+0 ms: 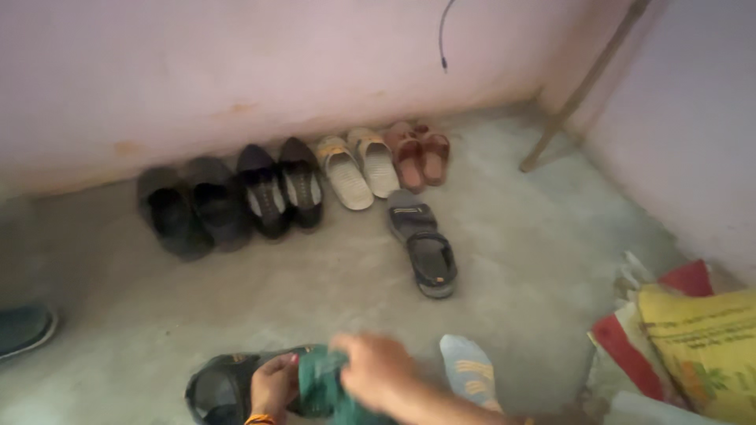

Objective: The person wipes several pairs of shoes and sandals with a green cloth. They pick up each shoe, wipe it thoroughly, and place it back on the floor in a row.

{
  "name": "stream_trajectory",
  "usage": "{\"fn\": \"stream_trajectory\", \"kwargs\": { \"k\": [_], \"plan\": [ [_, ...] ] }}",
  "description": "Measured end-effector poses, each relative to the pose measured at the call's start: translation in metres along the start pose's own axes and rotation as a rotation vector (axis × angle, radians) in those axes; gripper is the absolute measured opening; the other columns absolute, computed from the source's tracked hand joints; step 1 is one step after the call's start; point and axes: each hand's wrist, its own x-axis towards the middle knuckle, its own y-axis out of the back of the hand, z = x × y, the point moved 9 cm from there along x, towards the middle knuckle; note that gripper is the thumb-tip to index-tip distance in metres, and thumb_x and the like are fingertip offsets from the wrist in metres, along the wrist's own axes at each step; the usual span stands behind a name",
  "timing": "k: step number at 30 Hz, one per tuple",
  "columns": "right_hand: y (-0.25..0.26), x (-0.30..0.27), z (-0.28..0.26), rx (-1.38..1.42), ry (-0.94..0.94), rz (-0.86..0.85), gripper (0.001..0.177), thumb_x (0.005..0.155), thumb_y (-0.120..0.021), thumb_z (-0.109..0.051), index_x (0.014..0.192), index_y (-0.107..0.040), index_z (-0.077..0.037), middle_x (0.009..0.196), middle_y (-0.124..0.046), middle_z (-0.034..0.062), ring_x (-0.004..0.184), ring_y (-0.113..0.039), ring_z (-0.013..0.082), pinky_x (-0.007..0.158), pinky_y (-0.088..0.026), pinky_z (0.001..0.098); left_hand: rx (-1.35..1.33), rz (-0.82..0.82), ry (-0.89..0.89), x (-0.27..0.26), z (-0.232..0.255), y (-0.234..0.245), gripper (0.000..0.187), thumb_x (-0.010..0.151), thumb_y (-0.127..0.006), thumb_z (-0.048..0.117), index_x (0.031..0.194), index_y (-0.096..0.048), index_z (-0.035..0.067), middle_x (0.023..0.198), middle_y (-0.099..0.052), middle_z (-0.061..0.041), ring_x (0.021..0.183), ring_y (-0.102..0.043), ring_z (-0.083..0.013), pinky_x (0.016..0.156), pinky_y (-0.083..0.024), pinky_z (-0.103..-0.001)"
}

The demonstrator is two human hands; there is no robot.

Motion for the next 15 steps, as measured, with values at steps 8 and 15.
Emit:
{"fn": "stream_trajectory", "kwargs": {
  "k": [8,15],
  "plan": [
    [-0.061,-0.014,-0.012,-0.243,-0.058,-0.178,0.071,0.081,-0.068,-0.012,0.149,-0.051,-0.025,0.124,-0.054,0.0256,0.098,-0.062,0.0452,0.078,-0.054,0.0564,0.171,0.107,0.008,-0.012,0.020,-0.004,0.022,0.094,-0.068,0.016,0.112,-0.076,0.005,0.090,-0.074,-0.005,0.077,-0.067,-0.0193,0.062,-0.055,-0.037],
    [-0.067,-0.046,-0.004,-0.171,-0.054,-0.446,0.068,0.080,-0.065,-0.013,0.146,-0.053,-0.023,0.125,-0.058,0.0244,0.101,-0.063,0.0444,0.083,-0.054,0.0536,0.111,0.110,0.051,-0.002,0.012,-0.002,0.018,0.093,-0.071,0.013,0.105,-0.078,0.002,0.080,-0.065,-0.006,0.071,-0.059,-0.0190,0.060,-0.048,-0.036]
  ]
}}
